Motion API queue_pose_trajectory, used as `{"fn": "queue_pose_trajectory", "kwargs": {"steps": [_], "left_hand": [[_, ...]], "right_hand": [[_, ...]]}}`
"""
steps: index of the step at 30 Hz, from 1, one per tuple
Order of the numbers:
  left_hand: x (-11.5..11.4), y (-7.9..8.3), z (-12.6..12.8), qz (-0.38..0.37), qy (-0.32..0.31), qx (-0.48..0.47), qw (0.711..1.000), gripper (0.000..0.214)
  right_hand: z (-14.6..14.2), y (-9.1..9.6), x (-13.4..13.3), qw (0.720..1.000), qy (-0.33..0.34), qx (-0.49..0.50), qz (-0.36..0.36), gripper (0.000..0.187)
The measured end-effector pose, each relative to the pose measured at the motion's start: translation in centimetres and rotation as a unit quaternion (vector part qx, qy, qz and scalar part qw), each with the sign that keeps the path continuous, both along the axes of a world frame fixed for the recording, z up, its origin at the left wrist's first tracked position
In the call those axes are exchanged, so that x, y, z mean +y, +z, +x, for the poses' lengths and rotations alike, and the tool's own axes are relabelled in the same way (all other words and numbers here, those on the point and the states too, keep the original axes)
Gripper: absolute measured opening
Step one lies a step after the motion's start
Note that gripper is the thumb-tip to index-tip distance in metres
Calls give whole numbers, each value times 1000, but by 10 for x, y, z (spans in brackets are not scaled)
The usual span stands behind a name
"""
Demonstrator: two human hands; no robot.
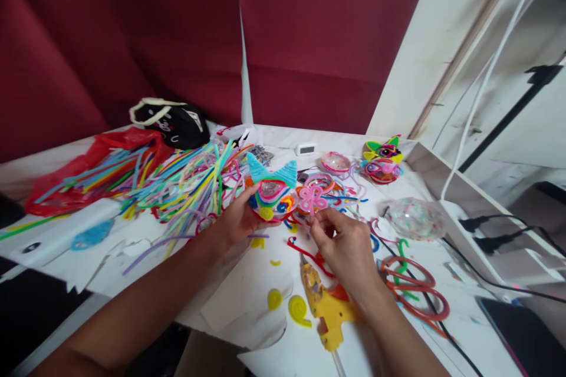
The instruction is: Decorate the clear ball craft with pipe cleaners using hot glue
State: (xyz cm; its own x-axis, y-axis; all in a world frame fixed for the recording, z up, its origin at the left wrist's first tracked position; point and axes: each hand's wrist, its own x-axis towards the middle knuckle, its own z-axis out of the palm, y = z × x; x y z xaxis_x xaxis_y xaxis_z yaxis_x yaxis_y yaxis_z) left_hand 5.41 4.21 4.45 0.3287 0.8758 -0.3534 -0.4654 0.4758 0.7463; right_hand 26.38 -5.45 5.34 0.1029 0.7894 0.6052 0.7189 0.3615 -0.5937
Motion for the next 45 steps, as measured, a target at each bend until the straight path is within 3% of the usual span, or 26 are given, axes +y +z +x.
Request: {"fn": "queue_pose_trajectory", "kwargs": {"steps": [6, 13, 19, 29, 35, 45], "left_hand": [[0, 2, -1, -9, 4, 4, 1000, 39], [1, 15, -4, 0, 13, -11, 1000, 40], [2, 23, -5, -8, 57, 16, 998, 40], [-1, 20, -2, -1, 75, -5, 997, 36], [-1, 14, 1, 6, 82, -32, 996, 38], [-4, 2, 0, 8, 69, -42, 997, 36]], "right_hand": [[2, 0, 2, 999, -7, 38, -21, 23], [7, 3, 3, 997, -34, 38, -58, 30], [14, 2, 7, 992, -38, -2, -122, 33], [21, -1, 12, 964, -18, -142, -222, 17], [26, -2, 14, 956, -42, -180, -228, 14], [44, -2, 17, 964, -95, -165, -186, 13]]}}
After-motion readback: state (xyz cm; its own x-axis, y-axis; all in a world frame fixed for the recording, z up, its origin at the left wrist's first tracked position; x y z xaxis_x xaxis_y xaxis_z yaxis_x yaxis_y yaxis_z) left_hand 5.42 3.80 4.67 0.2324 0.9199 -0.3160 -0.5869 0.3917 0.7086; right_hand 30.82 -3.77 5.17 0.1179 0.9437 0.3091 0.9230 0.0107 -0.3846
